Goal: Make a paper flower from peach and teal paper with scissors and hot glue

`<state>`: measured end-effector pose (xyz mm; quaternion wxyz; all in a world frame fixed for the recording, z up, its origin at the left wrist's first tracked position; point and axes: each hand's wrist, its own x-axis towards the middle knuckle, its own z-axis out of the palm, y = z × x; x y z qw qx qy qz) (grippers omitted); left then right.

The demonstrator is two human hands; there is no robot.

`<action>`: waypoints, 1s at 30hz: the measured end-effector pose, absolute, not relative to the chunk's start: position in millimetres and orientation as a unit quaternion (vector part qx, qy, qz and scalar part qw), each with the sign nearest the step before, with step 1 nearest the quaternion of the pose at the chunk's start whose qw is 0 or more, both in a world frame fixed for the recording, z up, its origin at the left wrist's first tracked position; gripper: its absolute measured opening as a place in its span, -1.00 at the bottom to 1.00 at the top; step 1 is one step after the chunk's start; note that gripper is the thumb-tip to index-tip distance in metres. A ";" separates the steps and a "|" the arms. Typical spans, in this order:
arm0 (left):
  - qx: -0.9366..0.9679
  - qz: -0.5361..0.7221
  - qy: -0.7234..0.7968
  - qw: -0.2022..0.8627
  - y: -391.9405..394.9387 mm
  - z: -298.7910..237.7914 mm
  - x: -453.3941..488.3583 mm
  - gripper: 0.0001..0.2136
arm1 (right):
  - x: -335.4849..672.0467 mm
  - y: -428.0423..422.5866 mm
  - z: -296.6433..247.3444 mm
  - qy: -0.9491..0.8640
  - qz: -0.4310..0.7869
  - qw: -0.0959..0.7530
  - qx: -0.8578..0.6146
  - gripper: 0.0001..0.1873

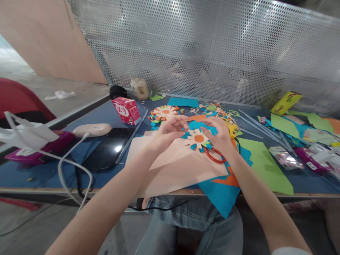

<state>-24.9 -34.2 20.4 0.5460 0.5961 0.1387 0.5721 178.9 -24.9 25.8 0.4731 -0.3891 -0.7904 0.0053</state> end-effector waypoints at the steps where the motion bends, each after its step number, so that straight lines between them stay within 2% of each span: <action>1: 0.617 0.561 0.153 0.530 -33.8 18.8 -25.0 -0.65 | 176.9 -29.1 28.1 -0.805 0.027 0.466 -0.366 -0.79; 8: 0.679 0.523 0.206 0.472 -34.6 16.7 -25.6 -0.67 | 169.5 -36.1 27.8 -0.797 0.094 0.478 -0.357 -0.85; 22: 0.684 0.494 0.206 0.495 -39.3 21.4 -23.2 -0.69 | 169.1 -34.4 25.3 -0.807 0.017 0.472 -0.353 -0.84; 30: 0.676 0.485 0.204 0.516 -36.7 18.6 -25.2 -0.71 | 169.1 -35.0 26.4 -0.797 0.060 0.463 -0.383 -0.83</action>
